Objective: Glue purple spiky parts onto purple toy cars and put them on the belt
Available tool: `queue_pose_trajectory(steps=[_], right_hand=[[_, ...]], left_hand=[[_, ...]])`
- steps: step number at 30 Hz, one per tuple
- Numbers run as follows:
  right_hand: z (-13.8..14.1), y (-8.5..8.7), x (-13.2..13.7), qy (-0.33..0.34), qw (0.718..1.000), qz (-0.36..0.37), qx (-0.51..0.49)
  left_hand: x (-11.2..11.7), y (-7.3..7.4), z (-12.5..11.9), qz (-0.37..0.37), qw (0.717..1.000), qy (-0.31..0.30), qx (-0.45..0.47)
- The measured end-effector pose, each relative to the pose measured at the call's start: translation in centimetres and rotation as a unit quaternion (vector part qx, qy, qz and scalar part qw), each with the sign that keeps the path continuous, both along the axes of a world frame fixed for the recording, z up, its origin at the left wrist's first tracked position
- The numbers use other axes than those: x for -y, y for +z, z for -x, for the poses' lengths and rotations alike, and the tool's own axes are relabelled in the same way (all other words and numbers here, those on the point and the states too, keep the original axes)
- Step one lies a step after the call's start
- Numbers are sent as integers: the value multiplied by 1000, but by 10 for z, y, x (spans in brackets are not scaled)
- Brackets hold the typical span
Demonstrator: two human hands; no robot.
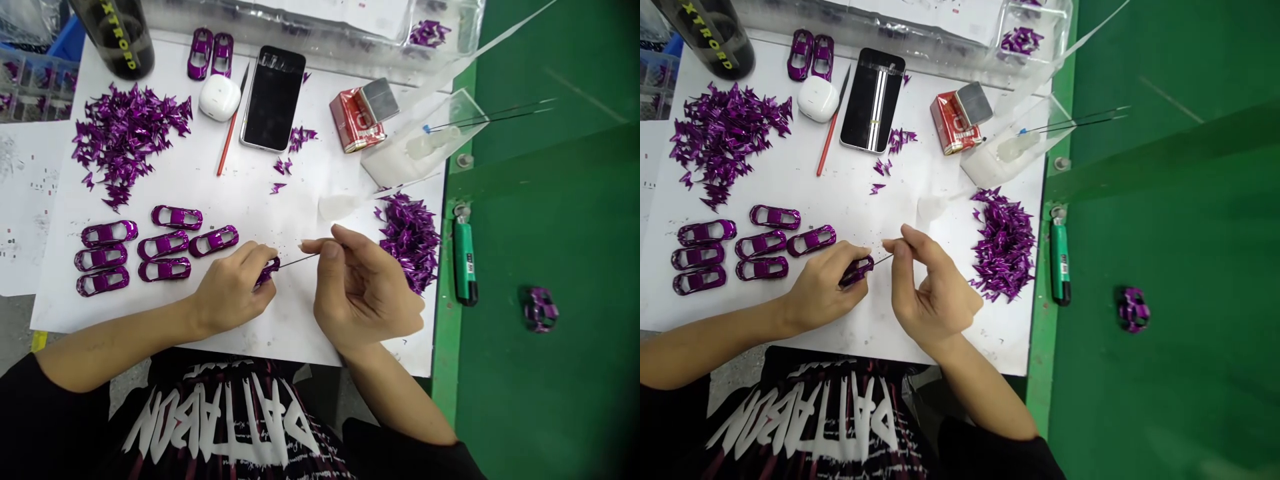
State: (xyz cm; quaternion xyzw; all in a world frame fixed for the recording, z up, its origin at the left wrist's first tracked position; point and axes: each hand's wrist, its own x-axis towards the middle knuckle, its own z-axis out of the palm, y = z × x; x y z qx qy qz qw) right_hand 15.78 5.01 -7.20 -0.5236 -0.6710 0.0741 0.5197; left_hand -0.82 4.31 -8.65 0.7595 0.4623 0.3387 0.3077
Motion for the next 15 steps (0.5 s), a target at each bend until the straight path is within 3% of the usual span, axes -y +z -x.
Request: queue_pose_trajectory(steps=[7,11,15], right_hand=[[2,0,-3,3,999,-27,-27],[2,2,-6,0,1000,-5,-27],[2,7,-14,-12,992,-101,-74]], left_hand=[[0,0,0,2,1000,-1,3],[0,1,-1,0,1000,14,10],[0,3,-2,22,998,26,45]])
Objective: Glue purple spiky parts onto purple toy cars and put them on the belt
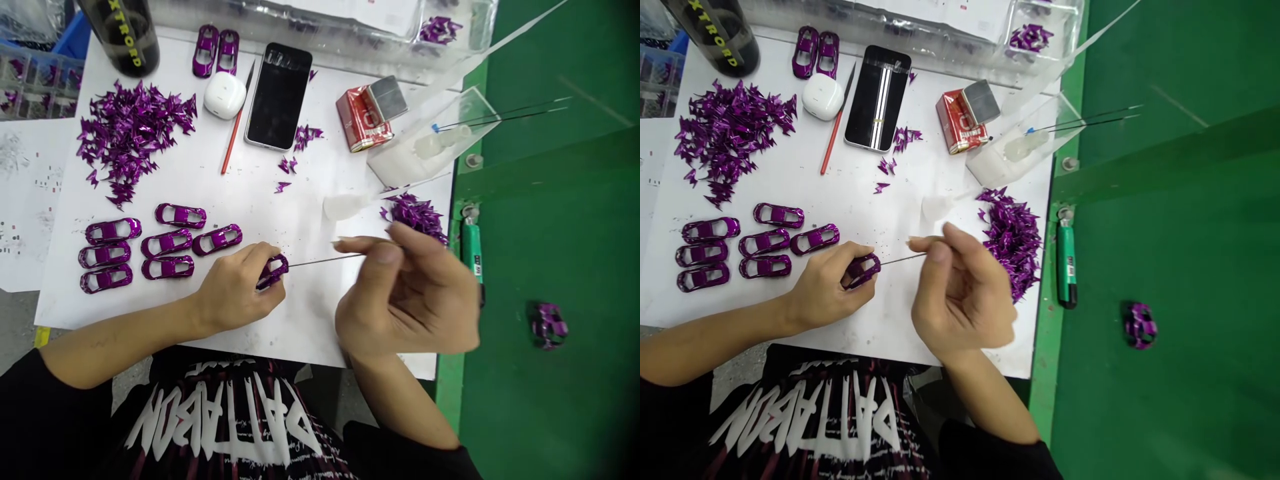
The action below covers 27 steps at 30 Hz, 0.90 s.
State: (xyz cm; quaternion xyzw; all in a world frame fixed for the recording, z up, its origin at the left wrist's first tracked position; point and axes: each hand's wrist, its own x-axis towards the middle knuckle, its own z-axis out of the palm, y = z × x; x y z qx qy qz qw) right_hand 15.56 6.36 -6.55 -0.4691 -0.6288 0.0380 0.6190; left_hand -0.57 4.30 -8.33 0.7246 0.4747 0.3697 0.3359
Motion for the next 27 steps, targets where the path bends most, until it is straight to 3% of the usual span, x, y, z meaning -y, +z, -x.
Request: queue_pose_trajectory(steps=[3,10,22,24,27], right_hand=[[0,1,-2,-14,999,-33,-17],[7,-2,5,16,999,9,27],[10,-4,5,14,1000,21,12],[10,-2,7,21,999,36,15],[-7,8,6,-22,1000,13,18]], left_hand=[[0,3,-1,35,999,-1,17],[-1,8,0,68,997,-6,46],[-1,9,1,72,996,2,54],[-1,9,1,73,996,-3,58],[-3,7,2,36,997,-7,74]])
